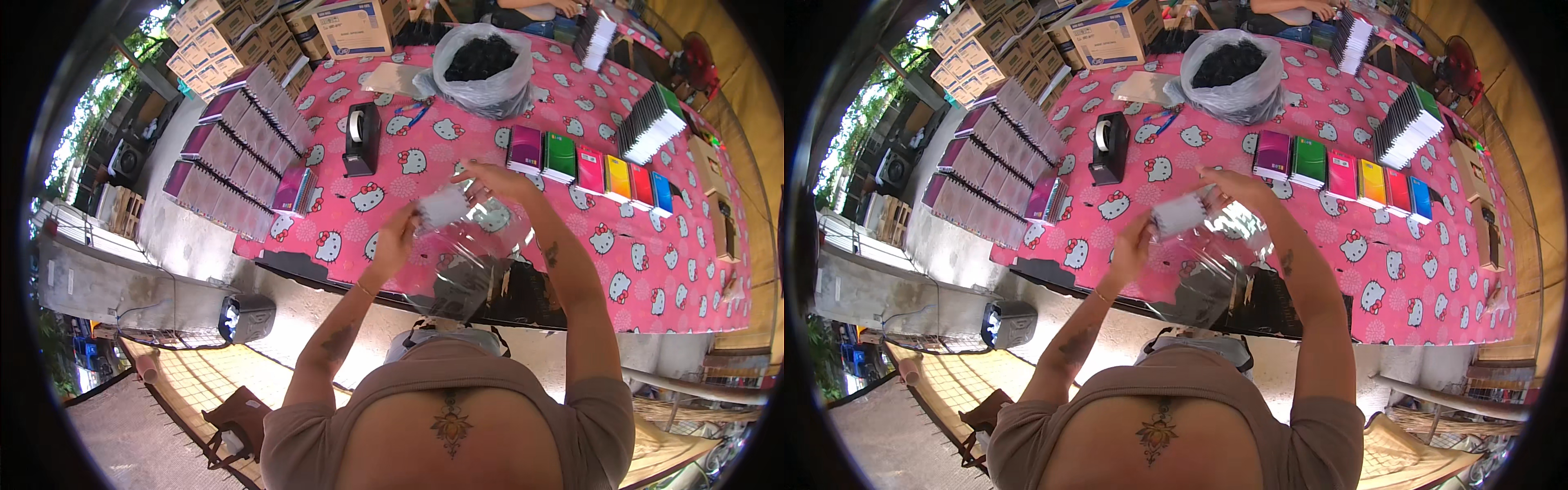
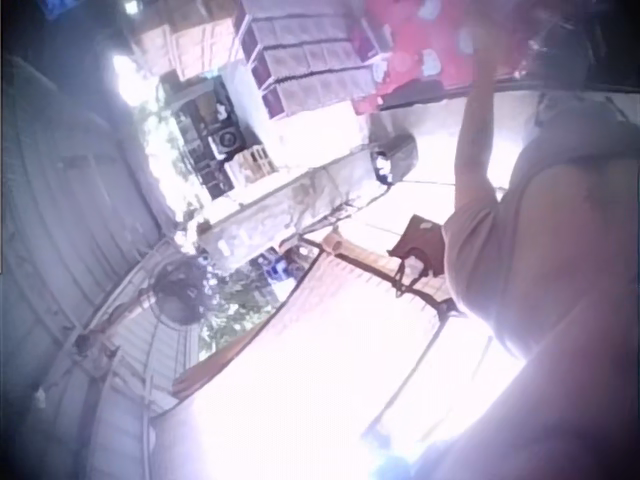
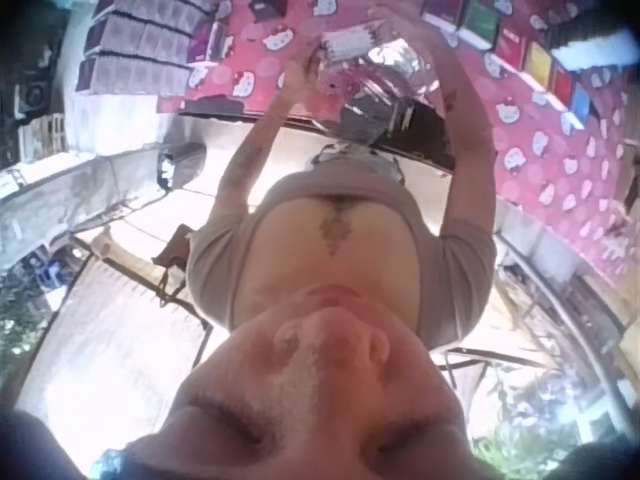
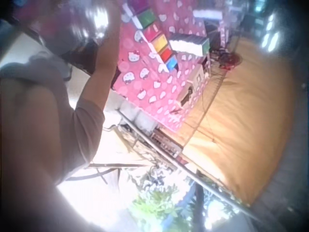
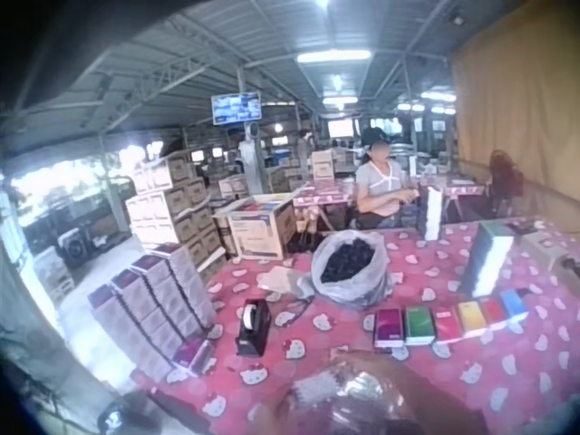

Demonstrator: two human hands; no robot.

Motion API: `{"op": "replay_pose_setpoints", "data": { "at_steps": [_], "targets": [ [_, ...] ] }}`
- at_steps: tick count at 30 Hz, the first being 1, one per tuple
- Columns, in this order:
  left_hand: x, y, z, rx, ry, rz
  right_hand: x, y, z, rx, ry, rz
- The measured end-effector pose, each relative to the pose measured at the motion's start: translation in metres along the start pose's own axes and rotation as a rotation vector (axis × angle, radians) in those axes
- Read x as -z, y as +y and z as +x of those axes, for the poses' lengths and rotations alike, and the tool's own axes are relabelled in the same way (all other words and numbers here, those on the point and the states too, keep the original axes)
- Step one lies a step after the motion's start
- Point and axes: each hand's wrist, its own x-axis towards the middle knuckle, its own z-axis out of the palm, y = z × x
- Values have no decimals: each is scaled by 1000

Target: The person sorts small colored notebooks into stacks, places each stack into a clear plastic bag, and seals the bag using a tape dispenser.

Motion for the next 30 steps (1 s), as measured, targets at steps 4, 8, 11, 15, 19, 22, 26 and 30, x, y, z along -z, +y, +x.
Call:
{"op": "replay_pose_setpoints", "data": {
  "at_steps": [4, 8, 11, 15, 19, 22, 26, 30],
  "targets": [
    [-4, -48, -10, 387, -101, -64, -28, 9, -14, 117, 110, 112],
    [-2, -101, 10, -49, 194, 196, -65, -3, -44, 765, 489, -476],
    [55, -138, 73, 250, 324, 269, -74, -20, -68, 879, 520, -839],
    [104, -175, 139, 940, 63, -253, -97, -48, -86, 836, 646, -764],
    [113, -213, 124, 658, 186, -513, -119, -58, -72, 860, 735, -834],
    [68, -195, 110, 752, 295, -734, -120, -54, -68, 773, 807, -885],
    [104, -218, 89, 498, 271, 3, -144, -69, -50, 838, 763, -921],
    [103, -139, 105, 386, -17, 203, -139, -58, -52, 710, 811, -976]
  ]
}}
